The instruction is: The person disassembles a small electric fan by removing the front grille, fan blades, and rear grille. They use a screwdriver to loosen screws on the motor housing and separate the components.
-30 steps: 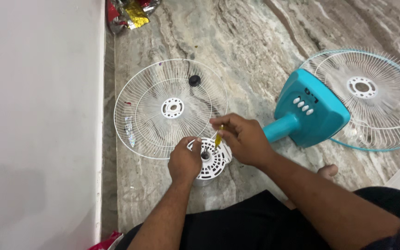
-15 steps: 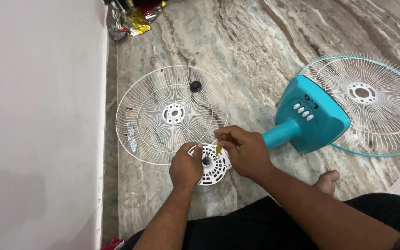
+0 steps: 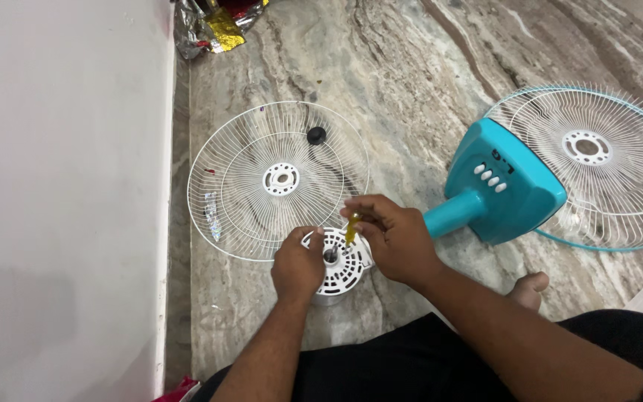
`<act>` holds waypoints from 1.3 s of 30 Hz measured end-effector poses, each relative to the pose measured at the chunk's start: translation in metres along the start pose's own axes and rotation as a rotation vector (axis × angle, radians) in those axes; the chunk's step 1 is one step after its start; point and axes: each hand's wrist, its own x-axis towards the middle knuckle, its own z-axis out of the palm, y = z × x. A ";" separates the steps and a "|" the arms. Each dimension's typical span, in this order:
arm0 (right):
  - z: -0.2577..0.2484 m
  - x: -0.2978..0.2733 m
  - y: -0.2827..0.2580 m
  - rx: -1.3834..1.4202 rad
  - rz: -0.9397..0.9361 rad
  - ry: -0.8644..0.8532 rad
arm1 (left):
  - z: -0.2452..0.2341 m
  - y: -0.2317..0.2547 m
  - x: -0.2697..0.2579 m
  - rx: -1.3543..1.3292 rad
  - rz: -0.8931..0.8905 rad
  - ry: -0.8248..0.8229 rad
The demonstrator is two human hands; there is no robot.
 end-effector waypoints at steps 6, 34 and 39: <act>-0.002 0.003 -0.007 -0.104 -0.112 -0.055 | -0.008 -0.012 0.002 -0.018 -0.044 -0.032; -0.078 -0.019 0.045 0.281 0.580 0.276 | -0.031 -0.031 -0.002 -0.106 0.721 -0.009; -0.103 -0.036 0.066 0.341 0.860 0.509 | -0.032 -0.027 -0.009 0.075 0.809 -0.019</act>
